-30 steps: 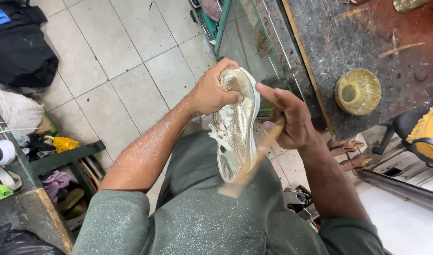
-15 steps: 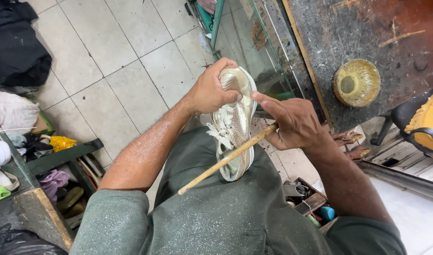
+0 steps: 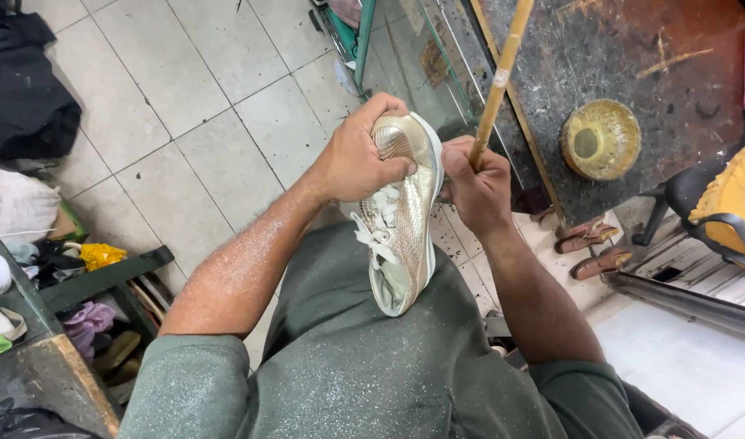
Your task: Applying adhesive to the edges of a sneaker upper and sole for repair using a stick and brush.
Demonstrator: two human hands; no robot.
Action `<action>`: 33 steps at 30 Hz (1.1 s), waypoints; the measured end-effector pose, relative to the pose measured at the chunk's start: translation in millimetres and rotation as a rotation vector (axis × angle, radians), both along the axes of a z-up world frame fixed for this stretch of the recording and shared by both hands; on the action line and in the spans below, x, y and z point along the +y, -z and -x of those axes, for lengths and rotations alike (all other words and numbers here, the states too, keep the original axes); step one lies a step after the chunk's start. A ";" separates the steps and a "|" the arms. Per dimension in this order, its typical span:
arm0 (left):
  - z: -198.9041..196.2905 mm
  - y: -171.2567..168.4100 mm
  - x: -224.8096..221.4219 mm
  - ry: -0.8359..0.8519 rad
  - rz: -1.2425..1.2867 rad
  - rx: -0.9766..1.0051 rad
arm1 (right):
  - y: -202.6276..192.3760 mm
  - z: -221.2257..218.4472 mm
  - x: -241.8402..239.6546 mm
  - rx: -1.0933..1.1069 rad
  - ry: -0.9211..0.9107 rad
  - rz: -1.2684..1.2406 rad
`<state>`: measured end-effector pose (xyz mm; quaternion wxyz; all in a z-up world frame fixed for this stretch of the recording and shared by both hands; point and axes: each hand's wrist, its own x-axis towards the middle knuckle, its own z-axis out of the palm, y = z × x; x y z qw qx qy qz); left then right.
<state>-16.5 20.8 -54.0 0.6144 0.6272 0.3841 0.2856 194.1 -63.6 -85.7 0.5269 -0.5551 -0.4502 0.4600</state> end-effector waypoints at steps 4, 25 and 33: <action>-3.1 -12.7 -3.5 0.003 -0.024 -0.001 | -17.9 5.3 -0.3 -0.136 0.000 -0.148; -2.3 -33.7 -14.0 -0.003 -0.161 -0.037 | -21.0 -2.2 -15.1 0.293 -0.082 -0.035; -1.2 -41.9 -13.8 0.003 -0.205 -0.037 | 2.4 -9.5 -13.1 0.497 -0.131 -0.028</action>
